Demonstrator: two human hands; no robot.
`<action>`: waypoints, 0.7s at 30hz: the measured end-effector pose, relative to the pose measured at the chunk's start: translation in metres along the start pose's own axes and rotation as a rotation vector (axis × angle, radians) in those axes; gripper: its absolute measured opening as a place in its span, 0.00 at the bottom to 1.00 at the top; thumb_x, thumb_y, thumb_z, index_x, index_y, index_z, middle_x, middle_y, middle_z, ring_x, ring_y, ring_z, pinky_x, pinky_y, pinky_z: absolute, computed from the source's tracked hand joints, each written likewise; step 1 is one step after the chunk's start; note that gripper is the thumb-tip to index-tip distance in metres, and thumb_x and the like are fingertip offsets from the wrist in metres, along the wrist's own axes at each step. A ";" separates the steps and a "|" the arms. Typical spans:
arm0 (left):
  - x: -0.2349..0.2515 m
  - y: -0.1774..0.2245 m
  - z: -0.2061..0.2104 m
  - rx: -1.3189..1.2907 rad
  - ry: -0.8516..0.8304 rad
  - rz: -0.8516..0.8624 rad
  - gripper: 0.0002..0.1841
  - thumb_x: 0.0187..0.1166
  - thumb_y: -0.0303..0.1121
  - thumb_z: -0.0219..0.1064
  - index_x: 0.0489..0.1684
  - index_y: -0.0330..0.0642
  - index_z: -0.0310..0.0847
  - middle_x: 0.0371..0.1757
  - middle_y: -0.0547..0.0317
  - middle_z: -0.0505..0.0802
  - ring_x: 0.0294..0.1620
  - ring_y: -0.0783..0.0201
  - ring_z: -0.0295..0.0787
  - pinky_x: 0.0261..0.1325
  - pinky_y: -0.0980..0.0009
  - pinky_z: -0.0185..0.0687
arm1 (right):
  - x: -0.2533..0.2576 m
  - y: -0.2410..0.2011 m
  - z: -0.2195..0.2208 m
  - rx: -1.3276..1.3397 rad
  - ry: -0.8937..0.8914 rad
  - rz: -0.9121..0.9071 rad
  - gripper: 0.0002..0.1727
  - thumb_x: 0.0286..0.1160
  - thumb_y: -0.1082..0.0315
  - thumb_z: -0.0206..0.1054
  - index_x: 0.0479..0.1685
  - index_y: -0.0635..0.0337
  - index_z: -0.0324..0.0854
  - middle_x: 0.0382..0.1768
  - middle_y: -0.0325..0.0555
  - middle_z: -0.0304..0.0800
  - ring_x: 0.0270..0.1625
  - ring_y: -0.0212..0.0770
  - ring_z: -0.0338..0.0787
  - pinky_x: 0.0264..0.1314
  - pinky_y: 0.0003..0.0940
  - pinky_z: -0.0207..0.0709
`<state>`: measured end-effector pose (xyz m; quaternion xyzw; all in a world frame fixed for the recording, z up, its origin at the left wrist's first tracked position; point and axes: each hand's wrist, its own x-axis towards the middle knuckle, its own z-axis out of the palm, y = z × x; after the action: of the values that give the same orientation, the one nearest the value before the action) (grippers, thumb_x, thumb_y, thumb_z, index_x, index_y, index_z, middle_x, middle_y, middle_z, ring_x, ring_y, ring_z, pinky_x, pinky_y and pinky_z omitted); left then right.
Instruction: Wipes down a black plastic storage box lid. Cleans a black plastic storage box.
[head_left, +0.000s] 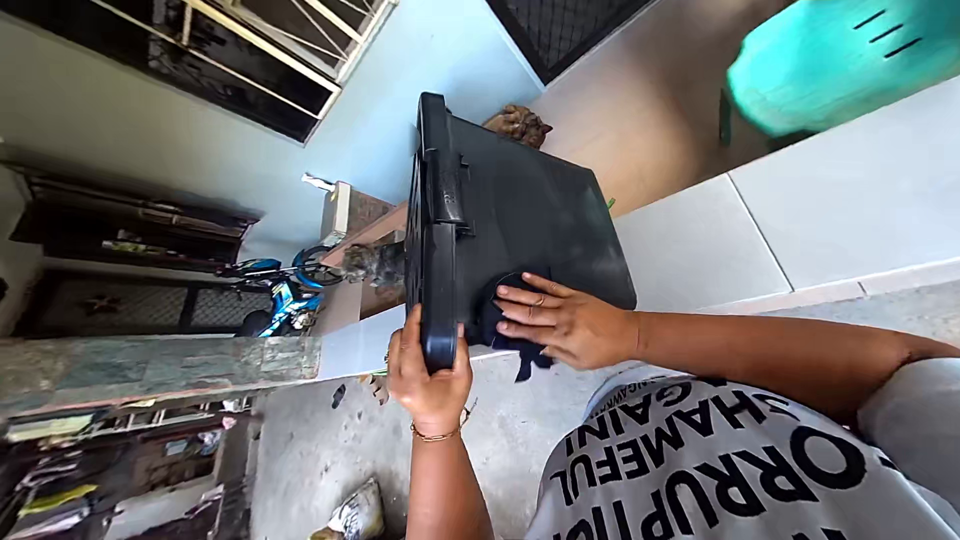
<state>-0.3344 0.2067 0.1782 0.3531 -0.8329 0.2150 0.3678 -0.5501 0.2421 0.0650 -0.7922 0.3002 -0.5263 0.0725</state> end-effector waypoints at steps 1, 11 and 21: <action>-0.001 -0.009 -0.005 -0.002 0.027 -0.012 0.27 0.72 0.40 0.72 0.58 0.20 0.84 0.43 0.33 0.92 0.46 0.57 0.91 0.57 0.73 0.82 | -0.003 0.011 0.004 -0.055 0.018 0.016 0.26 0.81 0.69 0.57 0.79 0.57 0.78 0.84 0.47 0.74 0.91 0.48 0.65 0.94 0.53 0.52; -0.015 -0.091 -0.044 -0.225 0.289 -0.220 0.34 0.70 0.32 0.75 0.72 0.19 0.67 0.41 0.59 0.92 0.42 0.83 0.87 0.54 0.81 0.85 | 0.035 0.119 -0.006 0.025 0.133 0.751 0.29 0.92 0.54 0.49 0.76 0.66 0.78 0.87 0.60 0.67 0.92 0.57 0.60 0.93 0.54 0.52; -0.067 -0.182 -0.069 -0.321 0.295 -0.465 0.26 0.76 0.32 0.69 0.70 0.23 0.78 0.64 0.50 0.92 0.63 0.77 0.88 0.69 0.77 0.82 | 0.176 0.033 0.062 0.206 -0.430 -0.238 0.23 0.86 0.58 0.56 0.74 0.55 0.84 0.84 0.41 0.75 0.93 0.46 0.61 0.97 0.46 0.47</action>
<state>-0.1348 0.1587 0.1888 0.4367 -0.6907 0.0398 0.5750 -0.4622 0.1051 0.1630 -0.9040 0.1274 -0.3786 0.1523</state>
